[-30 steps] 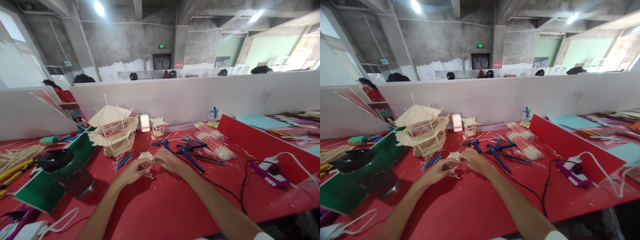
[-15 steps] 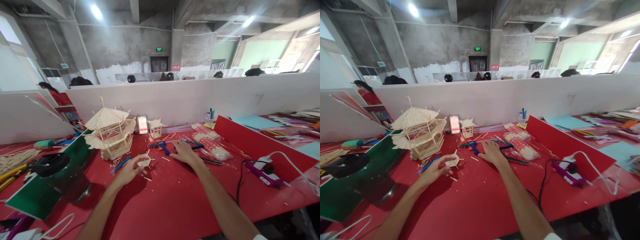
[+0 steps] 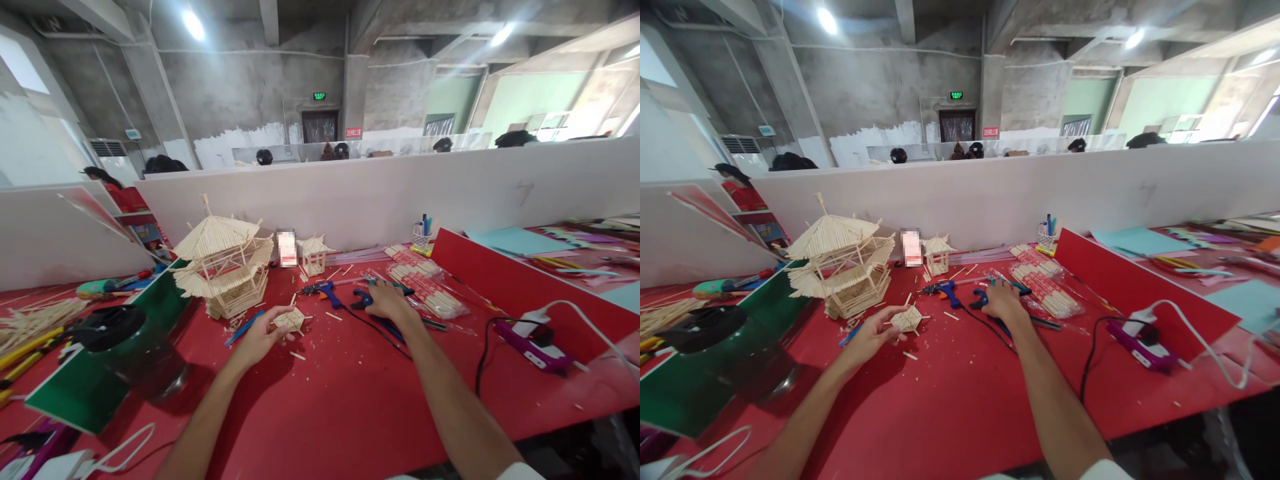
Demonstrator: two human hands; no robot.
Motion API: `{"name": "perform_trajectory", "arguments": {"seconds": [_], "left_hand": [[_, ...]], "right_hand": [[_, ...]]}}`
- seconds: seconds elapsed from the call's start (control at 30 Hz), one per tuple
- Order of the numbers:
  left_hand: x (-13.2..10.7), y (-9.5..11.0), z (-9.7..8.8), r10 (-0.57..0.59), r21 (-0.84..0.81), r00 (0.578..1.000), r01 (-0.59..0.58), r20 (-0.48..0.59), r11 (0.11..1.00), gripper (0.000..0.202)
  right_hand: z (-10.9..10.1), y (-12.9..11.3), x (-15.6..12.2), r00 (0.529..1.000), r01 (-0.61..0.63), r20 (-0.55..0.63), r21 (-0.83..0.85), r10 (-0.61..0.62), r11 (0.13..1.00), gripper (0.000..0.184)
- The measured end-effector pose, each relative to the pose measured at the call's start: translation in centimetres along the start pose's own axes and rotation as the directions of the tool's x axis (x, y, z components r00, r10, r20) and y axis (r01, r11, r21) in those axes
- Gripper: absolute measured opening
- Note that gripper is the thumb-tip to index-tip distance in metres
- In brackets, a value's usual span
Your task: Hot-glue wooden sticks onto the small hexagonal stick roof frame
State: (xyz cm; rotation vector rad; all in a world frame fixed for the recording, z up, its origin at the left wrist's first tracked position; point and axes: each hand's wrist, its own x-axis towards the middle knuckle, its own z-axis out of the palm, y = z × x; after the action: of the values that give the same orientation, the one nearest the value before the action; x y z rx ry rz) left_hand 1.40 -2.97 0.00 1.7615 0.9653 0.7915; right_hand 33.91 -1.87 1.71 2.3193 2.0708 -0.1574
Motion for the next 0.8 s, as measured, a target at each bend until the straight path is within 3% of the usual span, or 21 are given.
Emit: {"name": "perform_trajectory", "arguments": {"seconds": [0.27,0.33,0.43,0.5,0.57,0.8], "left_hand": [[0.1,-0.2,-0.2,0.011,0.012,1.0,-0.011,-0.013,1.0,0.059],[0.1,-0.1,-0.2,0.012,0.008,1.0,-0.011,-0.017,1.0,0.058],[0.1,-0.1,-0.1,0.011,0.021,1.0,-0.011,-0.022,1.0,0.056],[0.2,-0.2,-0.2,0.009,0.036,1.0,-0.009,-0.02,0.999,0.056],[0.2,-0.4,-0.2,0.011,0.042,1.0,-0.011,-0.015,0.999,0.056],[0.1,-0.1,-0.2,0.0,0.003,1.0,0.001,-0.016,1.0,0.053]], "right_hand": [[0.1,0.7,0.8,0.991,0.026,-0.136,0.072,-0.016,0.997,0.035],[0.3,0.9,0.7,0.994,0.017,-0.106,0.078,-0.008,0.997,0.051],[0.5,1.2,0.5,0.999,-0.006,0.044,0.057,0.003,0.998,0.088],[0.4,1.3,0.4,0.991,-0.018,0.131,0.037,0.013,0.999,0.095],[0.3,1.4,0.4,0.989,-0.038,0.146,0.028,0.033,0.999,0.089],[0.5,1.7,1.0,0.999,-0.035,-0.001,-0.004,0.035,0.999,0.063]]}}
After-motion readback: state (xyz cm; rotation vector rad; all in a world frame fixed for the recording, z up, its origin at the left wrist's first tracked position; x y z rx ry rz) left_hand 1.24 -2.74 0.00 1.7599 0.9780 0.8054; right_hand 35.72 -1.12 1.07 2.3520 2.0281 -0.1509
